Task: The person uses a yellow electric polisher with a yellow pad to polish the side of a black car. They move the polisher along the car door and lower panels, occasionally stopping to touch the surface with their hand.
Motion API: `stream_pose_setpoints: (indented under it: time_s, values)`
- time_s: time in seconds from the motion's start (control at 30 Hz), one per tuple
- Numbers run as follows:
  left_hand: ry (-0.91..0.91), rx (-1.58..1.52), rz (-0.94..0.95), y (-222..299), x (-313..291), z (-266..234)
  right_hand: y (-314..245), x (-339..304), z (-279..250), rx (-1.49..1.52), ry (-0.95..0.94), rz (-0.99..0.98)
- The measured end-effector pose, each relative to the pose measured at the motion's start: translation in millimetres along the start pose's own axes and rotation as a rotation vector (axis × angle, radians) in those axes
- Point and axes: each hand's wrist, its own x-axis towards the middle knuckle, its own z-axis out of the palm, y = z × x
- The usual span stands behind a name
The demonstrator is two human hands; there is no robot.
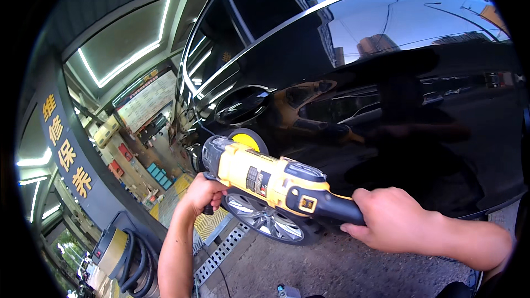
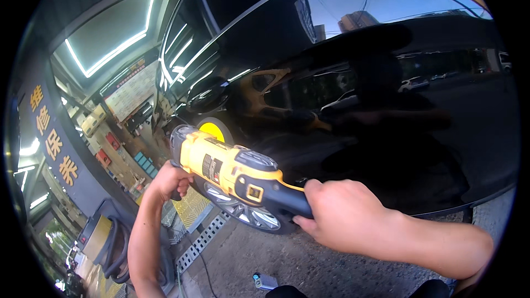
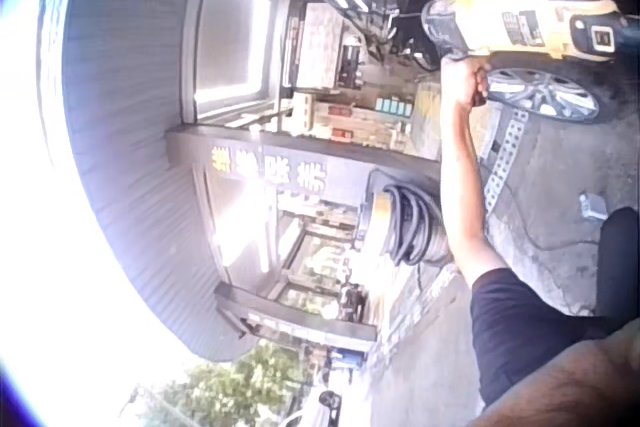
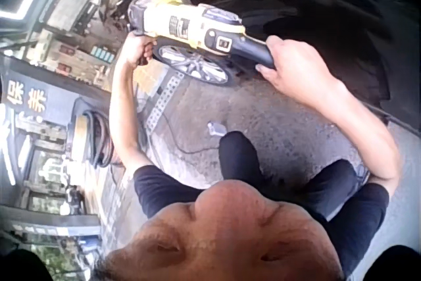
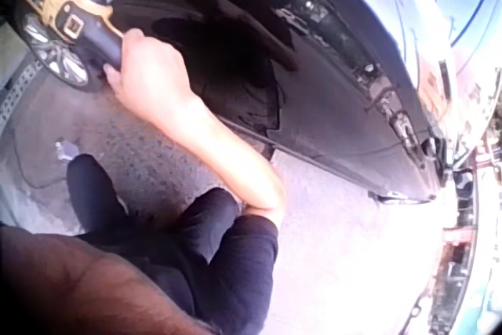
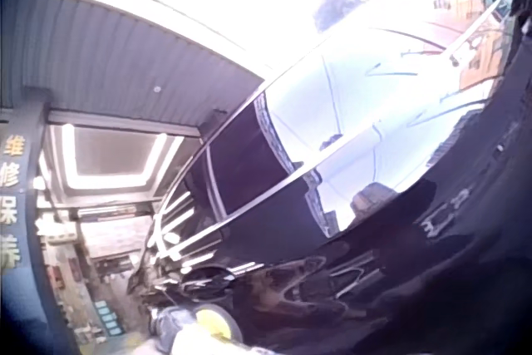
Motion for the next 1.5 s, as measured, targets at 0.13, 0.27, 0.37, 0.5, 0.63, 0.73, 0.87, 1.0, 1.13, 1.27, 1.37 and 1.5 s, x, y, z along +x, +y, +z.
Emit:
stream_pose_setpoints:
  time_s: [0.13, 0.27, 0.37, 0.5, 0.63, 0.73, 0.87, 1.0, 1.13, 1.27, 1.37, 1.5]
  values:
    - [0.105, 0.045, 0.125, 19.3, -53.3, 28.2, 15.3, -50.2, 4.1, 0.004, 0.100, 0.015]
    - [0.098, 0.355, 0.272, 63.1, -117.1, 63.5, 38.9, -103.9, 38.2, 0.097, 0.214, 0.101]
    - [0.021, 0.541, 0.505, 137.5, -134.9, 153.2, 73.7, -159.8, 75.2, 0.173, 0.348, 0.307]
    - [-0.165, 0.799, 0.680, 191.0, -145.0, 219.3, 103.4, -205.0, 141.0, 0.581, 0.619, 0.455]
    - [-0.320, 0.825, 0.959, 236.6, -135.7, 330.0, 156.4, -277.9, 113.8, 0.522, 1.003, 0.522]
    - [-0.314, 0.790, 1.064, 230.1, -123.7, 360.3, 187.0, -281.5, 139.3, 0.600, 0.966, 0.615]
    - [-0.262, 0.616, 0.998, 184.4, -106.6, 351.8, 208.1, -285.0, 142.0, 0.553, 0.981, 0.623]
    - [-0.147, 0.390, 0.809, 71.0, -137.3, 383.6, 284.7, -342.5, 160.6, 0.303, 0.712, 0.503]
    - [0.001, 0.121, 0.595, -45.3, -107.2, 400.5, 280.6, -298.0, 171.9, -0.054, 0.740, 0.431]
    - [0.212, -0.072, 0.357, -168.9, -87.0, 414.5, 250.7, -247.7, 167.8, -0.196, 0.503, 0.383]
    - [0.331, -0.352, 0.188, -272.6, -58.6, 413.3, 214.8, -186.0, 181.4, -0.313, 0.392, 0.274]
    - [0.452, -0.671, 0.064, -389.3, -27.1, 385.9, 172.5, -104.4, 210.1, -0.382, 0.288, 0.145]
